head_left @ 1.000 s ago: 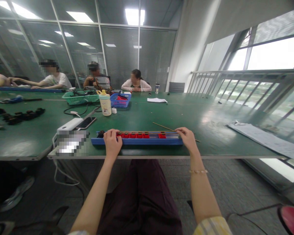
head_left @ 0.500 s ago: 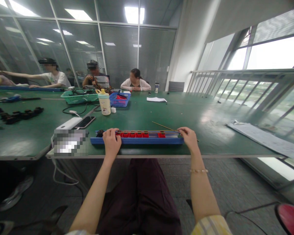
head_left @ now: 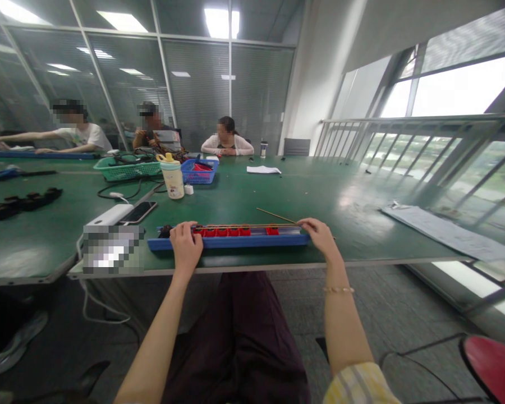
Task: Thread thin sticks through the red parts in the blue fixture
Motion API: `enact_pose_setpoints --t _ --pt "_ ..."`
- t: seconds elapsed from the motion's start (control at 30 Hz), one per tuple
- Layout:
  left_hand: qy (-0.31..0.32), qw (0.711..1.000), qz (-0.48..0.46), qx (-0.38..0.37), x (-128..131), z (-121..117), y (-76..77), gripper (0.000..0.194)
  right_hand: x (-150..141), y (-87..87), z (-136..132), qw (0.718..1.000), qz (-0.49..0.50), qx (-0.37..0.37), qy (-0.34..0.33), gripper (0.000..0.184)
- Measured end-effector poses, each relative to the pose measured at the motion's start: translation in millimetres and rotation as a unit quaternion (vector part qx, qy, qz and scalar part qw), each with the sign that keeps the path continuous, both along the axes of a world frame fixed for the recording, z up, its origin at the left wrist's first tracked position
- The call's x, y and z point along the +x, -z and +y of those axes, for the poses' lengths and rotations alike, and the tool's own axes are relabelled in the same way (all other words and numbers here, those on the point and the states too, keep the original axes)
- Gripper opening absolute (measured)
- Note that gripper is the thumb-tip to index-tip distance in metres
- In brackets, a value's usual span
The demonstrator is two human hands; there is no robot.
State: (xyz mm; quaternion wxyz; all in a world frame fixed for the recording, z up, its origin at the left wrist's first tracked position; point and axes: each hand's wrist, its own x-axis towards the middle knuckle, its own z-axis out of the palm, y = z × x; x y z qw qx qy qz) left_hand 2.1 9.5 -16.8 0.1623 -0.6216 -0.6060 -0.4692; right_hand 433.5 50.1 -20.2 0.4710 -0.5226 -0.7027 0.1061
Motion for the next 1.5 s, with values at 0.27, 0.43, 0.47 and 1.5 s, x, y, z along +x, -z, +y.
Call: enact_pose_setpoints --t 0.27,0.43,0.47,1.5 --pt "-0.001 1.000 0.000 -0.001 0 1 -1.1 0.029 -5 3.1 3 0.999 -0.014 0.048 0.018 0.026" --pt "0.000 1.000 -0.002 0.001 0 1 -0.7 0.029 -2 9.0 8 0.994 -0.016 0.096 0.050 0.024" --pt "0.001 1.000 -0.002 0.001 0 1 -0.5 0.029 0 10.4 8 0.993 -0.015 0.100 0.055 0.025" --pt "-0.006 1.000 -0.001 0.007 -1 2 1.9 0.028 25 21.9 5 0.990 0.042 0.095 0.091 0.031"
